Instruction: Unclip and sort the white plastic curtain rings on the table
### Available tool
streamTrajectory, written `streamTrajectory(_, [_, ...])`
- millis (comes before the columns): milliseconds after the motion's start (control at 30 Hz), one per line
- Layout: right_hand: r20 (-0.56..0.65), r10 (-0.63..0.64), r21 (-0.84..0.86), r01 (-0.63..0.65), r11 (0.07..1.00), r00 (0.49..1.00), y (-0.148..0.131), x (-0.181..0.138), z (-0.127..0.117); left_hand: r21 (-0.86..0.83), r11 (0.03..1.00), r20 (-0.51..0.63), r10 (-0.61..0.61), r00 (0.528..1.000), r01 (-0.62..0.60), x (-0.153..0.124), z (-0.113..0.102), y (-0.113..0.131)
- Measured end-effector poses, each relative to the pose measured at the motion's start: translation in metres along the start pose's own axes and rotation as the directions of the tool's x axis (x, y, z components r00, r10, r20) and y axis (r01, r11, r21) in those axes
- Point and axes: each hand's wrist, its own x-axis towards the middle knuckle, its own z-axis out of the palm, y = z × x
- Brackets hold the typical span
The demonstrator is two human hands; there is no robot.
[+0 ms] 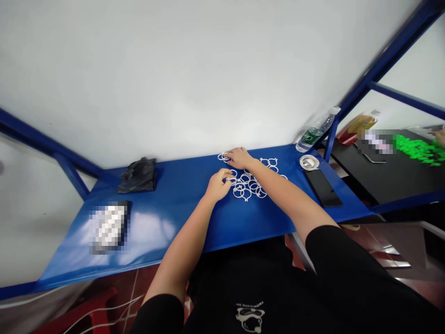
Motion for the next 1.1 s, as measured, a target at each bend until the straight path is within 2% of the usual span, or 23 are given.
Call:
streamTrajectory(133, [-0.024, -0.003, 0.018, 0.003, 1.0, 1.0, -0.007, -0.009, 0.003, 0.088, 0.985, 0.117, 0.137, 0.984, -0.148, 0.0, 0.005, 0.002])
streamTrajectory(233, [-0.004, -0.037, 0.066, 0.037, 0.997, 0.999, -0.012, -0.019, 0.001, 0.123, 0.97, 0.079, 0.199, 0.977, -0.207, 0.002, 0.007, 0.003])
streamTrajectory(367, [0.023, -0.084, 0.154, 0.08, 0.985, 0.996, -0.019, -0.024, -0.005, 0.145, 0.983, -0.133, 0.128, 0.983, -0.108, 0.004, 0.003, -0.002])
streamTrajectory(567, [-0.098, -0.079, 0.331, 0.108, 0.938, 0.992, -0.015, -0.022, -0.011, 0.122, 0.987, -0.329, -0.06, 0.943, 0.106, 0.009, -0.008, -0.017])
streamTrajectory(633, [-0.161, -0.046, 0.44, 0.113, 0.891, 0.986, -0.007, -0.027, -0.014, 0.166, 0.98, -0.335, -0.048, 0.941, 0.109, 0.009, -0.009, -0.021])
streamTrajectory(800, [-0.29, 0.084, 0.592, 0.109, 0.799, 0.953, 0.007, -0.066, -0.019, 0.292, 0.946, -0.233, -0.072, 0.97, 0.14, 0.007, -0.004, -0.029])
streamTrajectory(967, [-0.444, 0.107, 0.584, 0.196, 0.788, 0.89, 0.0, -0.109, -0.009, 0.333, 0.932, -0.238, -0.062, 0.969, 0.142, 0.008, 0.001, -0.033])
streamTrajectory(1100, [-0.487, 0.209, 0.613, 0.161, 0.773, 0.848, -0.002, -0.12, 0.003, 0.37, 0.912, -0.264, -0.081, 0.961, 0.178, 0.011, -0.003, -0.033])
